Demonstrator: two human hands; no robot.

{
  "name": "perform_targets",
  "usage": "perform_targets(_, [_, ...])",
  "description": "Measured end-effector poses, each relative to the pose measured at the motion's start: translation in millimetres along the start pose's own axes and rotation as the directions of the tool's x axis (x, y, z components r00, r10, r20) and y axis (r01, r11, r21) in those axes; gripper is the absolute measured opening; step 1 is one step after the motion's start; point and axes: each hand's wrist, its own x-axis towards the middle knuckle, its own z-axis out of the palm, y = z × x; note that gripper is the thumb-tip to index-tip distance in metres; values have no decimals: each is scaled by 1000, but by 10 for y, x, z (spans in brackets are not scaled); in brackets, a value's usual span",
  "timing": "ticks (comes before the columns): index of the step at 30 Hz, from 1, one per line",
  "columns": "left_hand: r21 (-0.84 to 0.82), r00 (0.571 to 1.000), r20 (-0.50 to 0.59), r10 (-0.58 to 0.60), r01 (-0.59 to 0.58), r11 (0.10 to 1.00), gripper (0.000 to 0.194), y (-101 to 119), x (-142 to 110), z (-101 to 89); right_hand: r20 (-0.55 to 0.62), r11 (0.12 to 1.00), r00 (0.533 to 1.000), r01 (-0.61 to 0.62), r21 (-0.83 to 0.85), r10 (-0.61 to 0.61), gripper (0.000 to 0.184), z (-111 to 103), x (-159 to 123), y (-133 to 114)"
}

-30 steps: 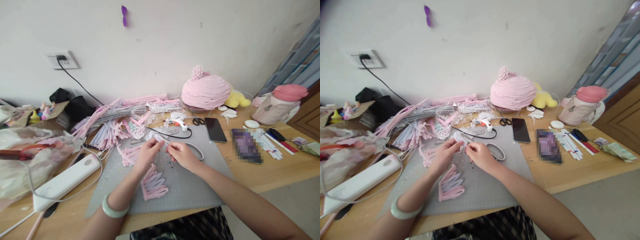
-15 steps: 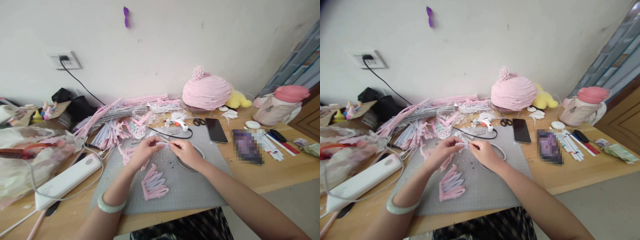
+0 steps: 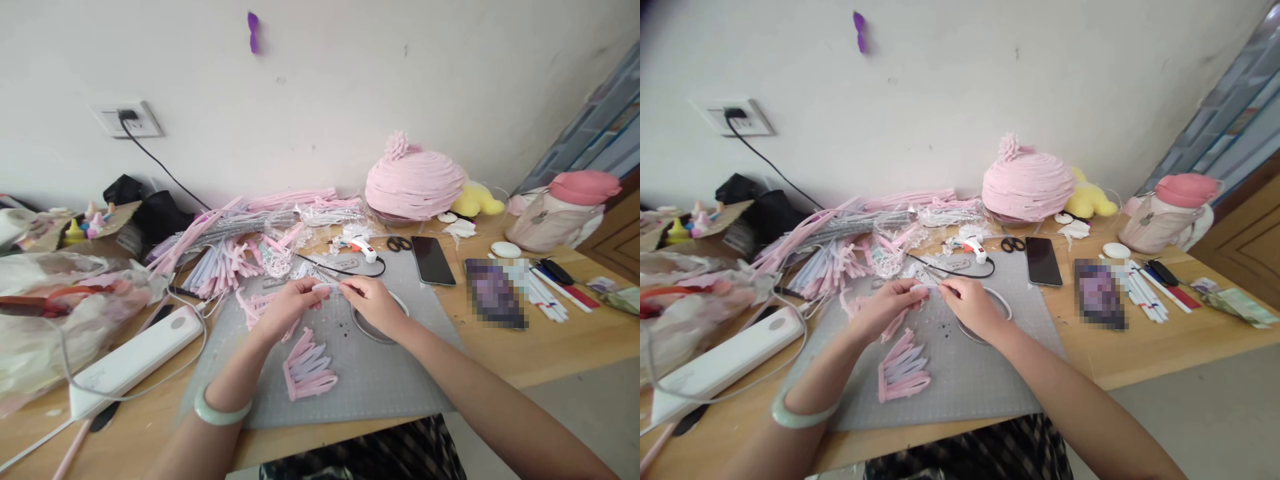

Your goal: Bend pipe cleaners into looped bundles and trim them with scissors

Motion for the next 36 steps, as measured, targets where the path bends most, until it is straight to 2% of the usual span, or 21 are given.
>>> perform_targets(4, [77,999,-44,-10,13,997,23,20,-2,13,58,998,997,-56,40,54,24,10,0,36])
perform_targets(7, [198,996,-88,15,3,980,24,29,-7,16,98,993,990,-106,42,102,26,14,-4,56])
perform_targets(11, [438,982,-127,143,-74,896,27,54,-33,36,63,994,994,-89,-56,92,33,17,-21,48])
perform_targets(13, [510,977,-73,198,-134,850,26,67,-45,44,61,993,995,-73,-95,79,33,26,-32,38])
perform_targets(16, [517,987,8,163,-143,844,25,66,-48,42,108,995,993,-42,-87,51,30,49,-39,35])
perform_targets(21, [546,987,-20,159,-122,829,27,30,-26,31,185,992,982,-26,-128,49,29,61,-36,55])
perform_targets(25, [594,992,7,129,-108,797,25,46,-28,35,174,976,982,-40,-214,78,26,50,-48,48])
perform_targets(29, [682,988,70,135,-146,717,23,65,-50,76,186,950,977,-46,-310,108,27,68,-61,27])
perform_targets(32, [771,982,114,153,-185,610,25,38,-66,141,166,921,980,-38,-387,110,29,107,-74,0])
perform_targets(34, [816,978,112,177,-192,545,27,16,-70,174,132,905,984,-53,-422,120,28,133,-85,-22])
perform_targets(36, [819,979,74,193,-170,548,27,10,-66,175,88,901,987,-84,-426,134,27,148,-95,-37])
